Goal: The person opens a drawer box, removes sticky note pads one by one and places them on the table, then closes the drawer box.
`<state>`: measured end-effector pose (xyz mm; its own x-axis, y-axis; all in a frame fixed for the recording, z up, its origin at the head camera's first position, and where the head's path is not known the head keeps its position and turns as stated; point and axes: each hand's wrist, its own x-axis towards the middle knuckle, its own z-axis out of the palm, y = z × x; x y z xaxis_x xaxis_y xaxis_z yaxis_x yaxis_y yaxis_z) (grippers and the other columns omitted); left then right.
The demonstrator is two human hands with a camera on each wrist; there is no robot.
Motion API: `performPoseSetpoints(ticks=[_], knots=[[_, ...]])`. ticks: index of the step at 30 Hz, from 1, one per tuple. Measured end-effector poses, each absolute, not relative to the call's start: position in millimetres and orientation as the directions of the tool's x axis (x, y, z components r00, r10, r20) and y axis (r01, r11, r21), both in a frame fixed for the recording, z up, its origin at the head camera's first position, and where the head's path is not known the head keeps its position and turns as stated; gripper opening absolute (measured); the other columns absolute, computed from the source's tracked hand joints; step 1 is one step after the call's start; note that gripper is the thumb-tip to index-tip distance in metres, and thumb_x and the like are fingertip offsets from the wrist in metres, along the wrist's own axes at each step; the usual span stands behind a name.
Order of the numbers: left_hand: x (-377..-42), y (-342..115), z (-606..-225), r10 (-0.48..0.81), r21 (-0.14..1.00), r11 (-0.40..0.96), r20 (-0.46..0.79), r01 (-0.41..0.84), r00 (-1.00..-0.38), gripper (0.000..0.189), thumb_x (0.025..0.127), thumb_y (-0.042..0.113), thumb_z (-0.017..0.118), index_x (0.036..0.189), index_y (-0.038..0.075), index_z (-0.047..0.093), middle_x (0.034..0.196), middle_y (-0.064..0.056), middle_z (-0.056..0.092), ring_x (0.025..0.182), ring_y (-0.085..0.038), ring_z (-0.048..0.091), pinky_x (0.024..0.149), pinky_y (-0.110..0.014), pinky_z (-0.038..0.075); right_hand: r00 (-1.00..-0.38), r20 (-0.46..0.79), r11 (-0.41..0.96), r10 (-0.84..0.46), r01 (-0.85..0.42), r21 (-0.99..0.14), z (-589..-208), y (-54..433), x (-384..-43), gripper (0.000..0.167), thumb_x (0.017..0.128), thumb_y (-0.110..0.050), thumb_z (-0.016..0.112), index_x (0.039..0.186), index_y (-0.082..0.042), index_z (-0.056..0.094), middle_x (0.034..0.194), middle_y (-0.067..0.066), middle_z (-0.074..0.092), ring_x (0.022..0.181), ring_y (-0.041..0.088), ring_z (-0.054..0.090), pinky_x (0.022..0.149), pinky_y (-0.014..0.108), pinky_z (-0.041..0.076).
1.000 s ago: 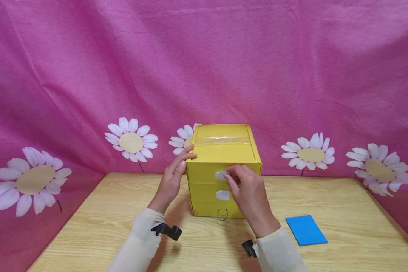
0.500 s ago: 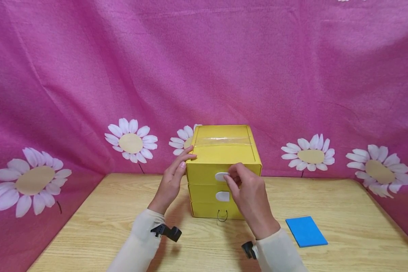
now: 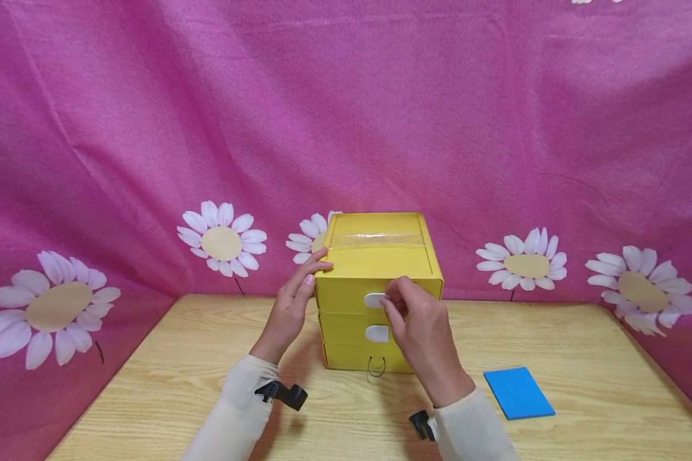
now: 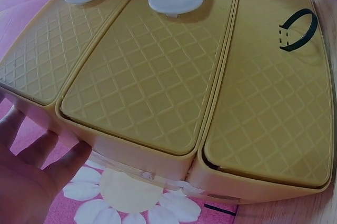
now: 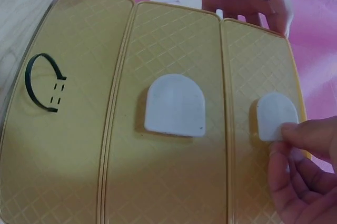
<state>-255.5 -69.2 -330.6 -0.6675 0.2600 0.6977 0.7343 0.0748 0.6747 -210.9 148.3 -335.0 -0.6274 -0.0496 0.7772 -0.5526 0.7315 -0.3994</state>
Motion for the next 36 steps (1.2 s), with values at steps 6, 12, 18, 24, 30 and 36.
performPoseSetpoints(ticks=[6, 12, 18, 24, 30, 36], knots=[[-255.2, -68.4, -331.1, 0.255, 0.673, 0.075, 0.701, 0.736, -0.666, 0.031, 0.102, 0.001, 0.036, 0.123, -0.004, 0.058, 0.146, -0.018, 0.043, 0.141, -0.029, 0.031, 0.116, -0.037, 0.024, -0.625, 0.778, 0.721, -0.067, -0.569, -0.395, -334.7, 151.1, -211.0, 0.019, 0.08, -0.001, 0.076, 0.089, -0.011, 0.062, 0.078, -0.006, 0.064, 0.07, 0.005, 0.06, 0.063, 0.027, 0.055], [-256.3, -68.1, -331.8, 0.246, 0.662, 0.084, 0.711, 0.745, -0.659, 0.031, 0.102, 0.001, 0.036, 0.123, -0.004, 0.058, 0.145, -0.018, 0.044, 0.14, -0.03, 0.033, 0.115, -0.036, 0.025, -0.624, 0.778, 0.691, -0.081, -0.597, -0.407, -335.6, 154.9, -211.6, 0.008, 0.089, -0.014, 0.07, 0.088, -0.008, 0.064, 0.078, -0.007, 0.064, 0.071, 0.005, 0.06, 0.065, 0.021, 0.054], [-255.8, -67.2, -331.7, 0.24, 0.665, 0.085, 0.709, 0.742, -0.663, 0.03, 0.101, 0.001, 0.037, 0.122, -0.003, 0.059, 0.145, -0.018, 0.045, 0.14, -0.03, 0.033, 0.115, -0.036, 0.026, -0.633, 0.771, 0.685, -0.068, -0.591, -0.426, -335.3, 154.4, -210.7, 0.013, 0.084, -0.003, 0.073, 0.085, -0.012, 0.063, 0.078, -0.007, 0.064, 0.071, 0.005, 0.06, 0.065, 0.024, 0.055], [-253.5, -67.3, -330.7, 0.238, 0.67, 0.086, 0.705, 0.737, -0.668, 0.03, 0.101, 0.001, 0.037, 0.122, -0.004, 0.059, 0.145, -0.017, 0.045, 0.14, -0.032, 0.033, 0.115, -0.036, 0.025, -0.647, 0.76, 0.693, -0.056, -0.573, -0.437, -335.5, 152.8, -209.0, 0.022, 0.079, 0.005, 0.074, 0.085, -0.013, 0.062, 0.078, -0.007, 0.063, 0.071, 0.005, 0.059, 0.066, 0.028, 0.057], [-252.7, -67.9, -329.5, 0.24, 0.676, 0.099, 0.696, 0.73, -0.677, 0.031, 0.102, 0.001, 0.037, 0.122, -0.003, 0.059, 0.145, -0.016, 0.045, 0.14, -0.029, 0.034, 0.115, -0.036, 0.027, -0.65, 0.758, 0.691, -0.055, -0.573, -0.442, -335.1, 152.1, -208.6, 0.022, 0.079, 0.005, 0.074, 0.086, -0.013, 0.063, 0.078, -0.006, 0.063, 0.071, 0.005, 0.059, 0.066, 0.029, 0.057], [-253.2, -67.5, -329.0, 0.24, 0.677, 0.097, 0.696, 0.73, -0.677, 0.031, 0.102, 0.002, 0.037, 0.122, -0.004, 0.059, 0.145, -0.017, 0.045, 0.14, -0.028, 0.034, 0.115, -0.035, 0.026, -0.646, 0.762, 0.694, -0.051, -0.571, -0.438, -334.6, 152.4, -209.4, 0.022, 0.079, 0.005, 0.074, 0.086, -0.012, 0.063, 0.078, -0.005, 0.064, 0.071, 0.005, 0.059, 0.066, 0.029, 0.057]])
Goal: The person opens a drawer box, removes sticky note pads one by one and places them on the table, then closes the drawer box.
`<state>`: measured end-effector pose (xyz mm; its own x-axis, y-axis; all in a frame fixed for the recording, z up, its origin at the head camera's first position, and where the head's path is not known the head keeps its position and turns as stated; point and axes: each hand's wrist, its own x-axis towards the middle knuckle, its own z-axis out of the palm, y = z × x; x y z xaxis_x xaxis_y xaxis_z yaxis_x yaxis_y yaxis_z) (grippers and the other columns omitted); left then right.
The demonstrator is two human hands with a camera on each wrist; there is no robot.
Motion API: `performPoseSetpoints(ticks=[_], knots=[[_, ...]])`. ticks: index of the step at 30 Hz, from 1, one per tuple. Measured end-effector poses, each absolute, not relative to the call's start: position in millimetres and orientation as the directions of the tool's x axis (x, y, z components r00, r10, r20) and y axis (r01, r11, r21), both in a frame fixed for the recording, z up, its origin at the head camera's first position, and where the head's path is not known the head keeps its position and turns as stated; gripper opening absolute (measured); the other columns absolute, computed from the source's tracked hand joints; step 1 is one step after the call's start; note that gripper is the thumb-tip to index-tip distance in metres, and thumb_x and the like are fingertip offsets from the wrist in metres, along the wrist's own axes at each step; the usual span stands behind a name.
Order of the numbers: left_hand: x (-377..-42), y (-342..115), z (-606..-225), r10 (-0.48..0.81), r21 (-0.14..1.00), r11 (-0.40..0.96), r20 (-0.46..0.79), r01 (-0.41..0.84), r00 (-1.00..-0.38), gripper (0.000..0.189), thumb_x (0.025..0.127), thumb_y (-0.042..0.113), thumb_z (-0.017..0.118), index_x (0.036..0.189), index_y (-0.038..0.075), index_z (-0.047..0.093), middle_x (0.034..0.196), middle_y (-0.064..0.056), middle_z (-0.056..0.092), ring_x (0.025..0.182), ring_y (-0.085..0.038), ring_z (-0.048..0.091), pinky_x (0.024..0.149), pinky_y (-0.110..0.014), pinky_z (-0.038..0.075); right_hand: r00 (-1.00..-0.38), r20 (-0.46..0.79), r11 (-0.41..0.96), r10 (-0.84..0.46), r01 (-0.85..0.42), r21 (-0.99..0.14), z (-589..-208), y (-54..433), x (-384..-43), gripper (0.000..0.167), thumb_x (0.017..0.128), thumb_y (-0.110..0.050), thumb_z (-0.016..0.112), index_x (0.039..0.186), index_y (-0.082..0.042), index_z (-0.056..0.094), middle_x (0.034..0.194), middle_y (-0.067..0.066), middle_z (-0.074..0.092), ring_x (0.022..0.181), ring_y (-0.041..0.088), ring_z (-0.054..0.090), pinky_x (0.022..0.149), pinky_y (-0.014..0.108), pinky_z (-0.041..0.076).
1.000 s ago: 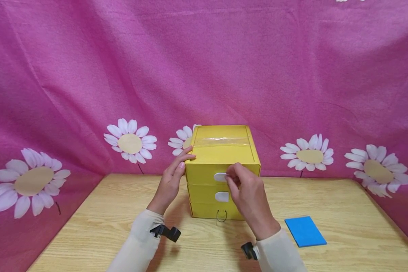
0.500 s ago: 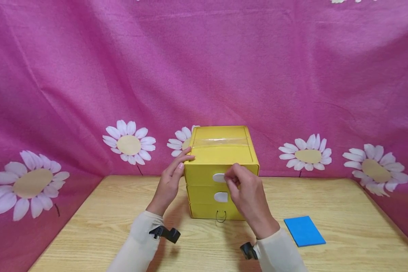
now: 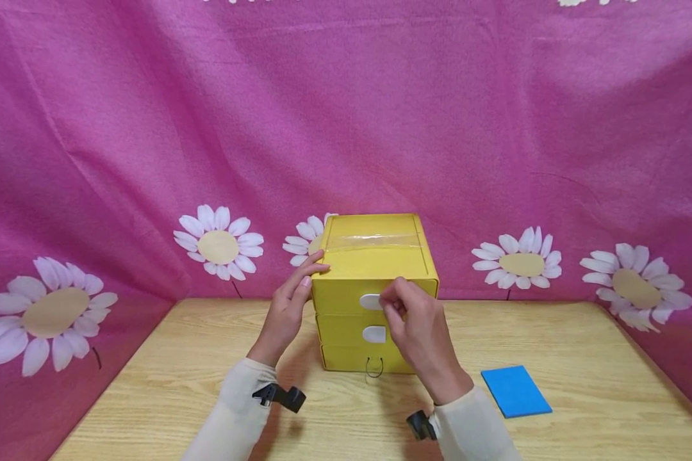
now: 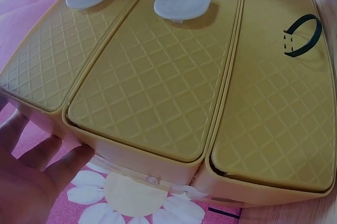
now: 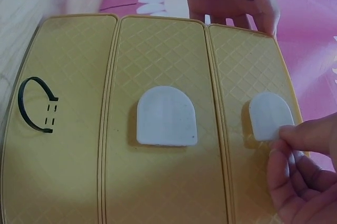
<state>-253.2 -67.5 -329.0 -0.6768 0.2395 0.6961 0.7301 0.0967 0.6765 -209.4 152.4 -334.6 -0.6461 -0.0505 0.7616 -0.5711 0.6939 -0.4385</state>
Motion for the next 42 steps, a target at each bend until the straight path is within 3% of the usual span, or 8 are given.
performPoseSetpoints(ticks=[23, 33, 42], knots=[[-249, -68, -323, 0.237, 0.696, 0.127, 0.671, 0.707, -0.703, 0.03, 0.102, 0.003, 0.039, 0.122, 0.0, 0.061, 0.145, -0.013, 0.046, 0.139, -0.023, 0.035, 0.114, -0.036, 0.029, -0.652, 0.757, 0.702, -0.03, -0.553, -0.448, -334, 151, -207, 0.016, 0.081, 0.0, 0.074, 0.088, -0.011, 0.064, 0.078, -0.006, 0.064, 0.068, 0.005, 0.058, 0.063, 0.026, 0.054], [-252, -69, -325, 0.247, 0.68, 0.131, 0.682, 0.721, -0.688, 0.03, 0.102, 0.005, 0.039, 0.123, 0.001, 0.061, 0.146, -0.013, 0.045, 0.14, -0.023, 0.035, 0.114, -0.034, 0.028, -0.7, 0.714, 0.694, -0.03, -0.528, -0.489, -331, 158, -206, 0.017, 0.081, -0.004, 0.076, 0.09, -0.014, 0.065, 0.078, -0.009, 0.066, 0.067, 0.006, 0.059, 0.062, 0.018, 0.051], [-253, -70, -327, 0.255, 0.673, 0.129, 0.687, 0.729, -0.68, 0.03, 0.103, 0.005, 0.039, 0.124, 0.001, 0.06, 0.146, -0.014, 0.045, 0.14, -0.025, 0.034, 0.113, -0.038, 0.029, -0.72, 0.694, 0.707, -0.025, -0.503, -0.497, -328, 162, -204, 0.015, 0.081, -0.004, 0.075, 0.085, -0.015, 0.066, 0.073, -0.009, 0.064, 0.065, 0.007, 0.057, 0.059, 0.02, 0.049]])
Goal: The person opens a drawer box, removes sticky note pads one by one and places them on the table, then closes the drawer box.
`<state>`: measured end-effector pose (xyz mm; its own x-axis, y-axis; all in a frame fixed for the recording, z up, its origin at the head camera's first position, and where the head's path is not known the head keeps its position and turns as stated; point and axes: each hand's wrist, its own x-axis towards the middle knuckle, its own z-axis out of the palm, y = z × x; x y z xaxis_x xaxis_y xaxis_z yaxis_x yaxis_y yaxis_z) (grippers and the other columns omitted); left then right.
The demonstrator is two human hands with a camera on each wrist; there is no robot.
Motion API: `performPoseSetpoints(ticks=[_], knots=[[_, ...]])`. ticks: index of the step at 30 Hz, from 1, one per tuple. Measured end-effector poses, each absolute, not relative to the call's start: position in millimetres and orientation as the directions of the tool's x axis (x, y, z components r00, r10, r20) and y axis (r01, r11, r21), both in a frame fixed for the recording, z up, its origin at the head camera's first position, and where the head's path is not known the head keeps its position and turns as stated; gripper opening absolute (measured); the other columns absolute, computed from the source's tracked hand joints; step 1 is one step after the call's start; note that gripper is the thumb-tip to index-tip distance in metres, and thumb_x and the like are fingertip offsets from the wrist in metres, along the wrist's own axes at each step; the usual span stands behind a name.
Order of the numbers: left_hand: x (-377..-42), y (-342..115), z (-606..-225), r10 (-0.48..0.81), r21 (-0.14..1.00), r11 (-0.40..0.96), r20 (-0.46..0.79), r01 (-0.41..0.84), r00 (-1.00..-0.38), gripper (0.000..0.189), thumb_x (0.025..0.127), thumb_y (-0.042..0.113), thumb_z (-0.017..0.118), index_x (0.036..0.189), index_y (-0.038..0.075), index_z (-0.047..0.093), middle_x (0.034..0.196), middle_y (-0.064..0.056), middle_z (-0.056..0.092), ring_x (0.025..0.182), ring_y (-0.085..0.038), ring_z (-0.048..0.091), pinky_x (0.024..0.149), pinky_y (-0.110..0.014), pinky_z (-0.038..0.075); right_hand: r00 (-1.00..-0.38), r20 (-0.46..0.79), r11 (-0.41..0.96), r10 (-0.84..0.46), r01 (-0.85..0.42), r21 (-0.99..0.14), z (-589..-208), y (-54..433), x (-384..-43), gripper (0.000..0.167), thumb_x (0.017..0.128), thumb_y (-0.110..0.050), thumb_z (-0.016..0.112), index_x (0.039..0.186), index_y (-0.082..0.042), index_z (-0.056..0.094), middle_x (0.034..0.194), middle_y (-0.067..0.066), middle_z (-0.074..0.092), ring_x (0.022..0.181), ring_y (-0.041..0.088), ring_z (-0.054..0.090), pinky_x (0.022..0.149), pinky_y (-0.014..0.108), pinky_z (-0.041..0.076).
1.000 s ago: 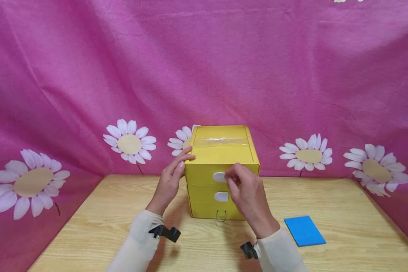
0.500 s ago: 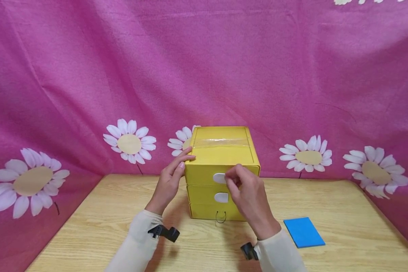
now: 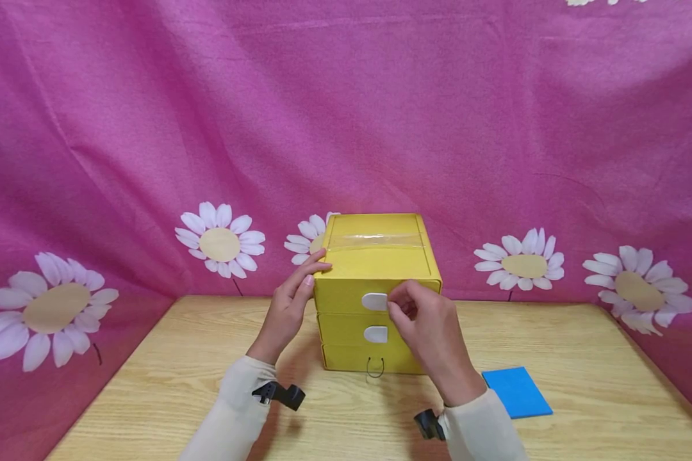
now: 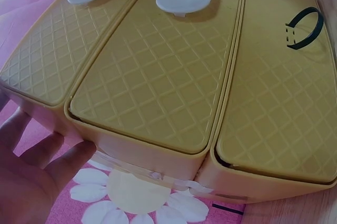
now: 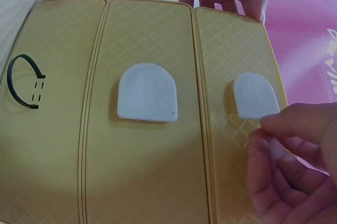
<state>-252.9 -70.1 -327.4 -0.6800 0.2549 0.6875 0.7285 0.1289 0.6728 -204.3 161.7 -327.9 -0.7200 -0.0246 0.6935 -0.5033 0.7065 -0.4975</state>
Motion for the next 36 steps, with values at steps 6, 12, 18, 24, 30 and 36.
performPoseSetpoints(ticks=[6, 12, 18, 24, 30, 36], knots=[[-254, -70, -329, 0.257, 0.66, 0.121, 0.7, 0.741, -0.666, 0.03, 0.102, 0.004, 0.038, 0.124, -0.001, 0.059, 0.146, -0.016, 0.044, 0.14, -0.029, 0.034, 0.114, -0.037, 0.028, -0.815, 0.575, 0.726, -0.072, -0.439, -0.53, -328, 164, -201, 0.011, 0.083, -0.005, 0.073, 0.083, -0.015, 0.068, 0.073, -0.008, 0.065, 0.067, 0.008, 0.057, 0.06, 0.024, 0.048], [-254, -69, -330, 0.268, 0.664, 0.12, 0.694, 0.738, -0.668, 0.03, 0.102, 0.004, 0.038, 0.124, -0.001, 0.058, 0.147, -0.015, 0.044, 0.141, -0.027, 0.033, 0.114, -0.034, 0.028, -0.886, 0.444, 0.752, -0.134, -0.383, -0.537, -327, 166, -200, 0.002, 0.084, -0.008, 0.073, 0.084, -0.009, 0.073, 0.076, -0.006, 0.068, 0.069, 0.008, 0.06, 0.06, 0.026, 0.05], [-252, -69, -328, 0.265, 0.663, 0.128, 0.694, 0.738, -0.669, 0.03, 0.102, 0.003, 0.038, 0.125, -0.001, 0.058, 0.147, -0.016, 0.044, 0.141, -0.026, 0.033, 0.114, -0.037, 0.028, -0.89, 0.418, 0.774, -0.183, -0.392, -0.497, -330, 167, -203, 0.005, 0.084, -0.007, 0.073, 0.085, -0.01, 0.077, 0.08, -0.004, 0.071, 0.066, 0.008, 0.056, 0.056, 0.025, 0.046], [-252, -70, -327, 0.262, 0.66, 0.14, 0.694, 0.738, -0.671, 0.03, 0.102, 0.002, 0.038, 0.124, -0.002, 0.058, 0.146, -0.016, 0.044, 0.14, -0.027, 0.033, 0.114, -0.038, 0.028, -0.882, 0.428, 0.782, -0.197, -0.405, -0.475, -334, 165, -206, 0.006, 0.084, -0.008, 0.073, 0.084, -0.013, 0.077, 0.079, -0.005, 0.071, 0.066, 0.008, 0.055, 0.056, 0.024, 0.045], [-252, -69, -330, 0.261, 0.672, 0.132, 0.686, 0.729, -0.679, 0.03, 0.102, 0.003, 0.038, 0.124, -0.001, 0.058, 0.147, -0.015, 0.044, 0.14, -0.025, 0.034, 0.114, -0.037, 0.029, -0.874, 0.434, 0.786, -0.217, -0.42, -0.453, -340, 164, -209, 0.007, 0.083, -0.008, 0.074, 0.083, -0.013, 0.078, 0.077, -0.006, 0.071, 0.067, 0.006, 0.058, 0.059, 0.026, 0.049], [-253, -69, -329, 0.26, 0.669, 0.14, 0.686, 0.73, -0.679, 0.031, 0.102, 0.004, 0.038, 0.125, 0.0, 0.058, 0.147, -0.014, 0.044, 0.14, -0.024, 0.034, 0.113, -0.04, 0.029, -0.871, 0.438, 0.79, -0.223, -0.425, -0.442, -342, 162, -211, 0.007, 0.081, -0.006, 0.074, 0.082, -0.012, 0.078, 0.077, -0.006, 0.071, 0.068, 0.007, 0.06, 0.062, 0.028, 0.051]])
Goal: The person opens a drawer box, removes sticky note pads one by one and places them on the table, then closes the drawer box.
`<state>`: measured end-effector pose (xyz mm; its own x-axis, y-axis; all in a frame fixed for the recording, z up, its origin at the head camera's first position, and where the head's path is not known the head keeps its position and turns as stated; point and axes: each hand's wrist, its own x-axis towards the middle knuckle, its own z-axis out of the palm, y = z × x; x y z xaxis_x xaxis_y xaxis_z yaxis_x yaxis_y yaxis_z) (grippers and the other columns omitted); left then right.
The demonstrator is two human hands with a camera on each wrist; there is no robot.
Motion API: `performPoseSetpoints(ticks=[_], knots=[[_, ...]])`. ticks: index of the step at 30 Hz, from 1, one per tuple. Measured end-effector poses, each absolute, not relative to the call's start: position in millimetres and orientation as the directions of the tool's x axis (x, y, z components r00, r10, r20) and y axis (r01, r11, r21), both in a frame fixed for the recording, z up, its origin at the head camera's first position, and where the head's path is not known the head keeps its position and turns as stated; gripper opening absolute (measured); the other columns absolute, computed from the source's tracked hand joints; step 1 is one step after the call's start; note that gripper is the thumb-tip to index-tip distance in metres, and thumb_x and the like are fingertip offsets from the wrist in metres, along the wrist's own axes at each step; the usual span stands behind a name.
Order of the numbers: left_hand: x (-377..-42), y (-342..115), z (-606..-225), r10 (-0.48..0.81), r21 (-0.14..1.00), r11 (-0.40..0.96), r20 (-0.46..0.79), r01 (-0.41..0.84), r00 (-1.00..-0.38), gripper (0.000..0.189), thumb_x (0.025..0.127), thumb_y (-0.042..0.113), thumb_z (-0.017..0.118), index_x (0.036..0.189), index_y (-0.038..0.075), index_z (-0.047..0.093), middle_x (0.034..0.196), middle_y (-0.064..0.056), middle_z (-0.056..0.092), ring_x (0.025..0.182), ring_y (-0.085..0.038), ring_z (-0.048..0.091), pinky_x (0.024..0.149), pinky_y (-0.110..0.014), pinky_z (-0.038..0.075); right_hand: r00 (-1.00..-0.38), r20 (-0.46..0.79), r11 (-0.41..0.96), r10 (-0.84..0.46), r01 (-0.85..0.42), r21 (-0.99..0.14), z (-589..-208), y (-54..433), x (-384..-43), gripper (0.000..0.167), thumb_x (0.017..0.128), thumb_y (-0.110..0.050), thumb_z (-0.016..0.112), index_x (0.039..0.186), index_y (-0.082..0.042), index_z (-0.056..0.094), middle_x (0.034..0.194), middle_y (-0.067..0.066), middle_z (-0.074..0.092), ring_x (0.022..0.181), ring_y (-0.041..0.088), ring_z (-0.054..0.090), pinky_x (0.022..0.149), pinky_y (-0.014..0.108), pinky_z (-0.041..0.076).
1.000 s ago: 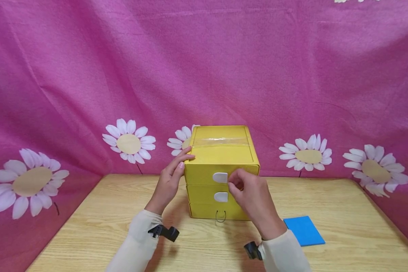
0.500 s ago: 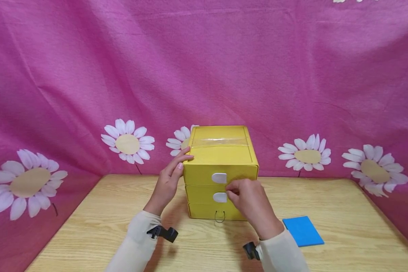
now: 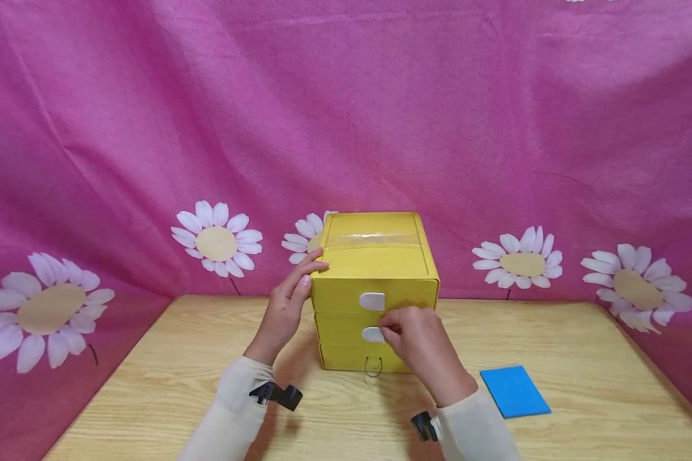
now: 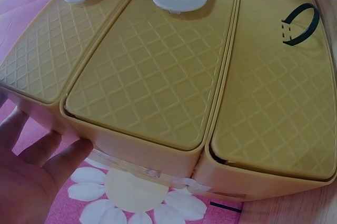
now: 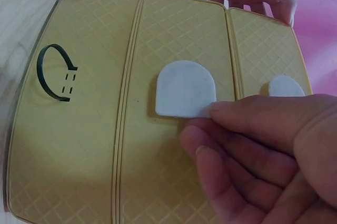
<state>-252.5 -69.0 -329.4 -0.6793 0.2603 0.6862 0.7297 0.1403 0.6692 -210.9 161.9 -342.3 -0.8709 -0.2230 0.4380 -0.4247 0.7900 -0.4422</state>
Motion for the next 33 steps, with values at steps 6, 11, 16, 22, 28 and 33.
performPoseSetpoints(ticks=[6, 11, 16, 22, 28, 33], knots=[[-252.3, -68.2, -328.5, 0.256, 0.661, 0.132, 0.697, 0.738, -0.67, 0.03, 0.102, 0.003, 0.038, 0.124, -0.001, 0.058, 0.147, -0.015, 0.044, 0.14, -0.025, 0.034, 0.114, -0.038, 0.029, -0.872, 0.433, 0.788, -0.229, -0.427, -0.444, -343.1, 160.6, -210.7, 0.008, 0.081, -0.005, 0.073, 0.08, -0.012, 0.076, 0.073, -0.008, 0.069, 0.064, 0.004, 0.057, 0.059, 0.024, 0.049], [-251.2, -68.4, -328.1, 0.251, 0.656, 0.137, 0.702, 0.742, -0.667, 0.03, 0.102, 0.003, 0.039, 0.124, -0.001, 0.058, 0.146, -0.015, 0.044, 0.14, -0.026, 0.035, 0.113, -0.038, 0.029, -0.863, 0.438, 0.782, -0.253, -0.449, -0.433, -343.7, 159.9, -210.8, 0.008, 0.081, -0.005, 0.074, 0.079, -0.012, 0.075, 0.071, -0.008, 0.068, 0.062, 0.002, 0.058, 0.058, 0.023, 0.05], [-252.1, -68.9, -328.2, 0.245, 0.65, 0.134, 0.709, 0.748, -0.661, 0.03, 0.101, 0.002, 0.038, 0.123, -0.002, 0.058, 0.145, -0.017, 0.045, 0.139, -0.028, 0.035, 0.113, -0.036, 0.029, -0.855, 0.449, 0.788, -0.26, -0.457, -0.414, -343.0, 158.9, -210.9, 0.007, 0.081, -0.005, 0.075, 0.079, -0.012, 0.075, 0.071, -0.007, 0.068, 0.062, 0.002, 0.058, 0.058, 0.024, 0.051], [-253.1, -67.9, -328.8, 0.249, 0.648, 0.123, 0.713, 0.752, -0.655, 0.03, 0.101, 0.001, 0.039, 0.123, -0.002, 0.058, 0.145, -0.018, 0.045, 0.139, -0.029, 0.035, 0.114, -0.034, 0.028, -0.856, 0.452, 0.8, -0.25, -0.446, -0.402, -342.6, 159.3, -210.0, 0.008, 0.08, -0.006, 0.076, 0.079, -0.013, 0.073, 0.069, -0.009, 0.066, 0.061, 0.002, 0.055, 0.057, 0.024, 0.048], [-253.9, -67.3, -329.9, 0.254, 0.645, 0.124, 0.714, 0.754, -0.653, 0.03, 0.101, 0.002, 0.039, 0.124, -0.002, 0.058, 0.146, -0.017, 0.044, 0.14, -0.028, 0.034, 0.114, -0.034, 0.028, -0.866, 0.431, 0.811, -0.253, -0.433, -0.393, -340.8, 160.6, -208.9, 0.008, 0.08, -0.007, 0.076, 0.078, -0.014, 0.073, 0.068, -0.01, 0.064, 0.061, 0.003, 0.054, 0.057, 0.026, 0.047], [-253.4, -67.9, -330.3, 0.255, 0.652, 0.129, 0.707, 0.747, -0.66, 0.03, 0.101, 0.002, 0.039, 0.124, -0.001, 0.058, 0.146, -0.016, 0.044, 0.14, -0.027, 0.034, 0.114, -0.034, 0.028, -0.899, 0.365, 0.81, -0.244, -0.395, -0.432, -338.9, 159.9, -206.4, 0.004, 0.082, -0.011, 0.076, 0.08, -0.012, 0.073, 0.073, -0.007, 0.068, 0.059, 0.002, 0.056, 0.055, 0.024, 0.048]])
